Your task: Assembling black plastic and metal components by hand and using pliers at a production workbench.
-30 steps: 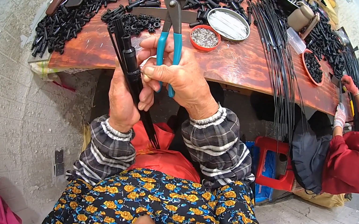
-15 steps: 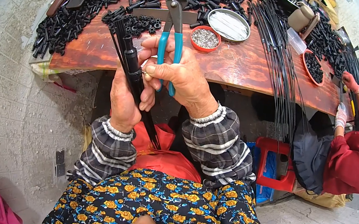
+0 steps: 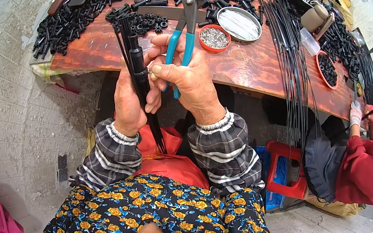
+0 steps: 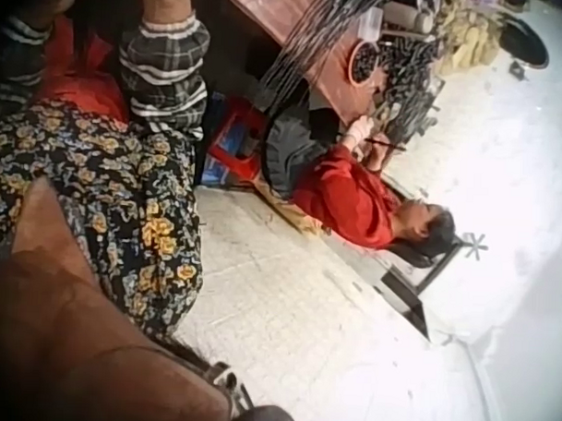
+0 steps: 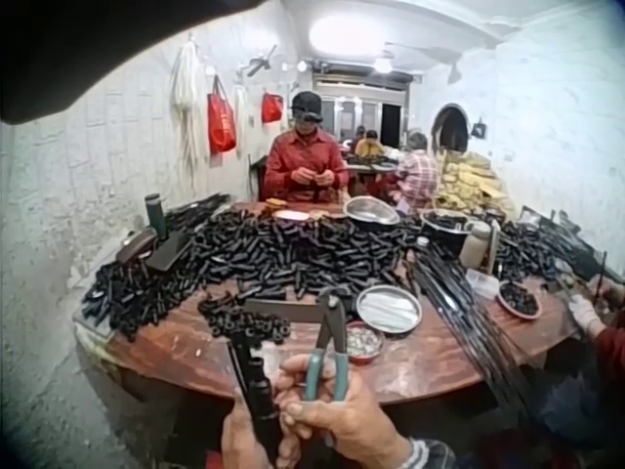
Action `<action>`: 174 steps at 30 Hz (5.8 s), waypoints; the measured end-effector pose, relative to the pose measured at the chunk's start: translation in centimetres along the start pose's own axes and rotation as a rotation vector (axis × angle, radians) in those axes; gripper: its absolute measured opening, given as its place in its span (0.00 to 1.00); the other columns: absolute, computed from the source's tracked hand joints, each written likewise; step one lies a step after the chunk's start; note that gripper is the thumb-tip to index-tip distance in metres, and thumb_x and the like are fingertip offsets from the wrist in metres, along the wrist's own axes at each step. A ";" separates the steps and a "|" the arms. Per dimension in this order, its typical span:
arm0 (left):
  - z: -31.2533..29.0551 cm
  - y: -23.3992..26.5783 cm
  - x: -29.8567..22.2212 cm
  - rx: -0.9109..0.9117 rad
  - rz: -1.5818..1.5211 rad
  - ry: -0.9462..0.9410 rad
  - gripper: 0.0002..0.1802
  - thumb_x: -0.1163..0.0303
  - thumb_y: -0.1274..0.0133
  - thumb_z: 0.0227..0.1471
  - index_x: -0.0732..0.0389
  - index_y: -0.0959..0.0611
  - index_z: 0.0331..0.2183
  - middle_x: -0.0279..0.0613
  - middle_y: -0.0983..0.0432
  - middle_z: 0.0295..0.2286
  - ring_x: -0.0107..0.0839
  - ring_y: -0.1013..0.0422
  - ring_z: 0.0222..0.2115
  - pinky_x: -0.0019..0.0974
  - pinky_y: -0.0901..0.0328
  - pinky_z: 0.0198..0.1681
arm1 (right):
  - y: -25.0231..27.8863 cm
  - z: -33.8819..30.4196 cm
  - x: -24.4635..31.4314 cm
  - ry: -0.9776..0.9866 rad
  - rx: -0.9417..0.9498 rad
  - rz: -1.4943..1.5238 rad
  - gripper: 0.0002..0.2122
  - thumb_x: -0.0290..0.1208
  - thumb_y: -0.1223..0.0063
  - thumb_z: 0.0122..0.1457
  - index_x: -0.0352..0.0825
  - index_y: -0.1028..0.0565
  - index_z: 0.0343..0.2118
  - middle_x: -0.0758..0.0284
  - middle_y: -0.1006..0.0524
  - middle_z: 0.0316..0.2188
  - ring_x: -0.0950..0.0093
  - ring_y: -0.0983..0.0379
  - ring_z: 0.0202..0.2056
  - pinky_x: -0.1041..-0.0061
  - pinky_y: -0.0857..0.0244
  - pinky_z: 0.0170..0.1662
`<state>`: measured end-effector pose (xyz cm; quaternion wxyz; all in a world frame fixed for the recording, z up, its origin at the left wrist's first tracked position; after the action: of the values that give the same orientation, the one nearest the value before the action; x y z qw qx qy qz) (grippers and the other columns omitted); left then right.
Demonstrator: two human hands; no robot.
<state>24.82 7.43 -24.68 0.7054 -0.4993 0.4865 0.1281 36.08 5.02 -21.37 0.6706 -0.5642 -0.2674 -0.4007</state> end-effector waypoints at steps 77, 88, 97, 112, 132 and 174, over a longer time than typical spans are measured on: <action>0.0 0.0 0.4 -0.008 0.027 0.015 0.38 0.36 0.67 0.58 0.64 0.24 0.40 0.35 0.31 0.16 0.18 0.44 0.08 0.24 0.51 0.08 | -0.8 -0.8 0.4 0.086 -0.080 -0.158 0.18 0.22 0.42 0.54 0.31 0.32 0.47 0.67 0.27 0.36 0.82 0.31 0.25 0.85 0.35 0.25; 0.2 -0.2 0.1 0.007 0.008 -0.015 0.39 0.37 0.67 0.59 0.66 0.28 0.49 0.34 0.31 0.18 0.17 0.43 0.09 0.23 0.51 0.09 | -1.3 -1.4 0.2 0.177 -0.229 -0.248 0.16 0.19 0.46 0.56 0.30 0.33 0.48 0.63 0.25 0.37 0.82 0.30 0.26 0.84 0.34 0.28; 0.1 -0.2 -0.1 -0.007 0.009 -0.041 0.39 0.37 0.66 0.59 0.66 0.28 0.49 0.32 0.33 0.17 0.17 0.44 0.09 0.23 0.50 0.09 | -1.7 -1.8 0.2 0.280 -0.324 -0.400 0.16 0.17 0.47 0.56 0.29 0.34 0.47 0.64 0.26 0.36 0.83 0.30 0.28 0.84 0.33 0.30; 0.2 -0.2 -0.2 -0.043 0.051 -0.047 0.39 0.38 0.67 0.59 0.68 0.27 0.48 0.29 0.37 0.13 0.17 0.45 0.09 0.23 0.50 0.10 | -2.0 -2.4 0.2 0.347 -0.371 -0.427 0.18 0.16 0.44 0.53 0.29 0.33 0.47 0.64 0.28 0.37 0.81 0.27 0.32 0.83 0.30 0.33; 0.1 -0.2 -0.3 -0.123 0.072 -0.039 0.37 0.39 0.65 0.60 0.66 0.24 0.46 0.29 0.35 0.16 0.16 0.44 0.11 0.23 0.51 0.10 | -2.3 -2.5 -0.4 0.351 -0.402 -0.442 0.14 0.17 0.48 0.57 0.29 0.34 0.46 0.64 0.27 0.34 0.82 0.28 0.25 0.84 0.31 0.24; 0.9 1.2 -0.1 0.015 0.097 -0.074 0.47 0.29 0.72 0.54 0.65 0.31 0.52 0.29 0.42 0.11 0.20 0.47 0.09 0.25 0.48 0.11 | 12.1 3.8 7.1 0.129 -0.572 -1.130 0.09 0.32 0.48 0.58 0.29 0.25 0.30 0.69 0.26 0.20 0.82 0.29 0.18 0.81 0.37 0.22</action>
<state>24.44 8.75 -25.23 0.7196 -0.4647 0.4847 0.1766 50.44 7.54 -21.32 0.1933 -0.4674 -0.3653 -0.7815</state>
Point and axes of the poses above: each hand's wrist, its own z-axis towards the middle knuckle, its own y-axis out of the back of the hand, x = y × z, the point moved 5 cm from there along z, towards the middle knuckle
